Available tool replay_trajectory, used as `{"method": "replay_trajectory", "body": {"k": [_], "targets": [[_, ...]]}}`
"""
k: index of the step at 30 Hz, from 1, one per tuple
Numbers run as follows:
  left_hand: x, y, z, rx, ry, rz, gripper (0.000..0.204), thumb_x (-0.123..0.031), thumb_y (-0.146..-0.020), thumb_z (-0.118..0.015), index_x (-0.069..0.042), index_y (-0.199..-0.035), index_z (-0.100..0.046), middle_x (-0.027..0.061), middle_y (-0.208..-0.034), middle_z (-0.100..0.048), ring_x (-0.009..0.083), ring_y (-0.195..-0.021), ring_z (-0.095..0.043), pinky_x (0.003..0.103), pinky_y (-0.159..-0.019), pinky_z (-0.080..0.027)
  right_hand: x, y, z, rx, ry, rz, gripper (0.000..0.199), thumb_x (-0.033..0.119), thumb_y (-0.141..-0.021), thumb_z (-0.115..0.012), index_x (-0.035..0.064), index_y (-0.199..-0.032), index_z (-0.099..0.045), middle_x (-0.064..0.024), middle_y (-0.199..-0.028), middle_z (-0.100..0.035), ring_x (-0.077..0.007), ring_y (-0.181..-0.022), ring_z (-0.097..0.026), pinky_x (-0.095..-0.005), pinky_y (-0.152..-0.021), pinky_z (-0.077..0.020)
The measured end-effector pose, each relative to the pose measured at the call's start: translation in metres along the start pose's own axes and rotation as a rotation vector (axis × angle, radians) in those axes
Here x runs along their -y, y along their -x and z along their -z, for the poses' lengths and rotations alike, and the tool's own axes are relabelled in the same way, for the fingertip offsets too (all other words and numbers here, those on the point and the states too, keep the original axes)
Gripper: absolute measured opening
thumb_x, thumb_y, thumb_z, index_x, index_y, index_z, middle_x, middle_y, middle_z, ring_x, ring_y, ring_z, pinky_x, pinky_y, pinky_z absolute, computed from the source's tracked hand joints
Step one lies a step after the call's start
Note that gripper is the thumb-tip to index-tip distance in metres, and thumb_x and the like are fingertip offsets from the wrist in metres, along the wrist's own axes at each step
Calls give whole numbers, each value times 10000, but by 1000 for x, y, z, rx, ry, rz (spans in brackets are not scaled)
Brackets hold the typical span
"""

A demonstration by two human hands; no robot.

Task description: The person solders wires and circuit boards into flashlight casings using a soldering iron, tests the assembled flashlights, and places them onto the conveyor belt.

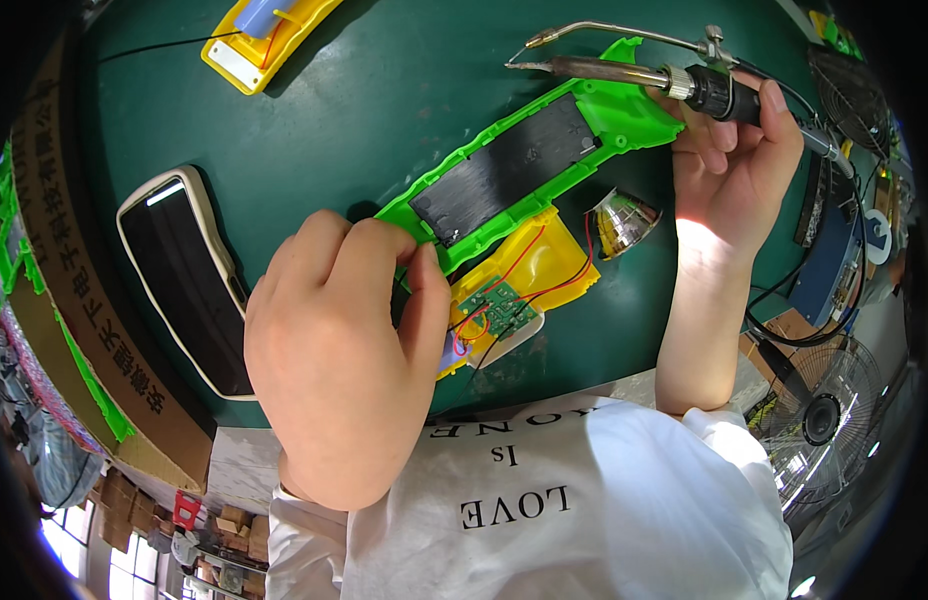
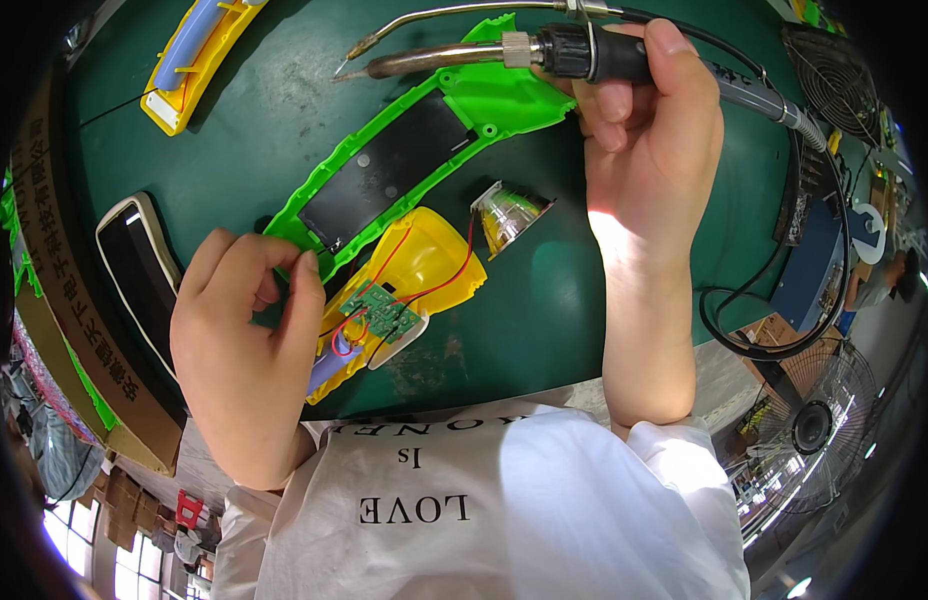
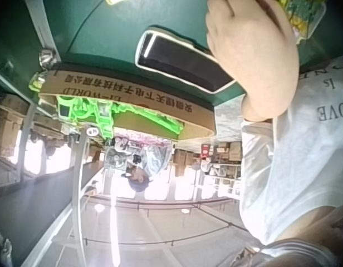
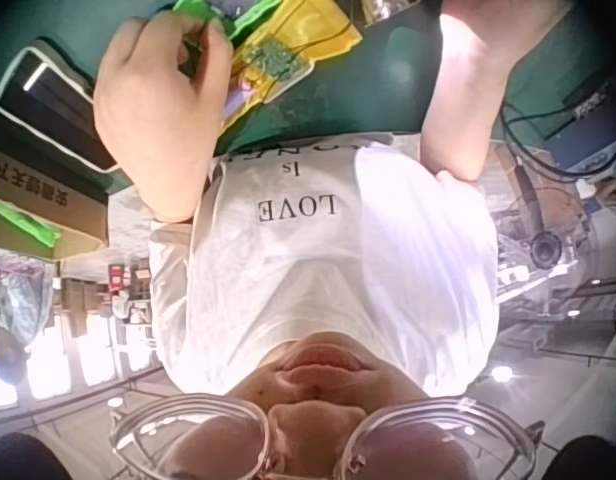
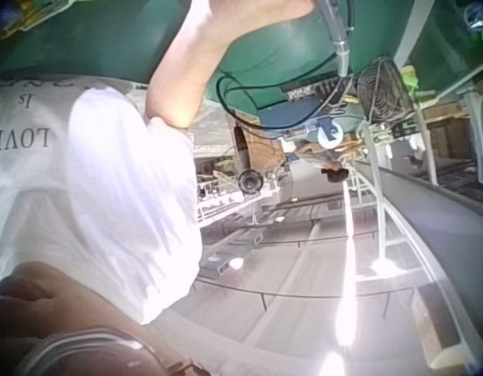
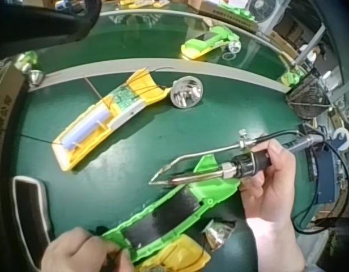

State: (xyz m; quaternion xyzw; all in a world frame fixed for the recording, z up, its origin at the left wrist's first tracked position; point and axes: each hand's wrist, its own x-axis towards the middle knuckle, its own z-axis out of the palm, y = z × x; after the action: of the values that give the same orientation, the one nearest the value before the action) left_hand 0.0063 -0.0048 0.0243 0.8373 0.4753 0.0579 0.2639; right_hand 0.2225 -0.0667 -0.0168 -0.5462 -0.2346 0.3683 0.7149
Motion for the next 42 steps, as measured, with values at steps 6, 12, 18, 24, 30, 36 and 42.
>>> {"method": "replay_trajectory", "body": {"k": [6,12,18,24,30,36,42], "targets": [[-1,1,6,-12,61,9,72,-32,-705,-634,-4,-745,-581,68,-642,-464,151,-548,-461,284,-502,-356,0,-1,-6,-40,-97,35,295,238,-896,-402,3,-813,-560,1,-549,-426,-71,-480,-326,-203,-487,-285],[-2,0,3,-77,186,-208,157,14,-667,-658,-14,-803,-585,59,-697,-539,165,-628,-521,275,-562,-411,-1,6,-14,-130,-17,-18,259,229,-871,-450,-7,-816,-539,-18,-586,-477,-68,-471,-348,-205,-456,-270],[-15,-1,-3,-15,102,-262,194,-12,-631,-700,-43,-786,-587,55,-728,-574,207,-640,-524,302,-572,-412,2,16,-23,-111,40,-131,208,207,-856,-481,11,-806,-528,-18,-577,-471,-60,-434,-334,-202,-405,-233],[-13,0,-12,-45,107,-279,168,-1,-645,-688,-47,-774,-591,35,-704,-592,195,-616,-535,289,-563,-422,1,16,-16,-100,-8,-115,212,201,-863,-465,8,-808,-533,-13,-542,-442,-60,-429,-330,-205,-403,-224],[-12,1,-14,-52,220,-161,115,13,-676,-665,-33,-756,-597,42,-675,-588,163,-576,-543,253,-547,-422,8,19,-16,-207,192,39,195,149,-863,-454,-14,-793,-534,-27,-578,-461,-56,-414,-332,-197,-374,-215],[-10,-5,-25,-132,221,-156,123,-33,-676,-656,-67,-771,-586,36,-624,-518,206,-531,-480,313,-499,-391,47,30,5,-23,662,263,288,206,-874,-410,-62,-858,-512,-111,-702,-500,-190,-598,-497,-342,-567,-407],[-19,-6,-15,-75,66,-113,85,-44,-689,-652,-62,-743,-589,41,-629,-529,196,-541,-495,294,-491,-400,74,31,-5,322,758,288,348,249,-855,-416,-90,-867,-493,-151,-741,-473,-239,-659,-550,-396,-664,-493]]}}
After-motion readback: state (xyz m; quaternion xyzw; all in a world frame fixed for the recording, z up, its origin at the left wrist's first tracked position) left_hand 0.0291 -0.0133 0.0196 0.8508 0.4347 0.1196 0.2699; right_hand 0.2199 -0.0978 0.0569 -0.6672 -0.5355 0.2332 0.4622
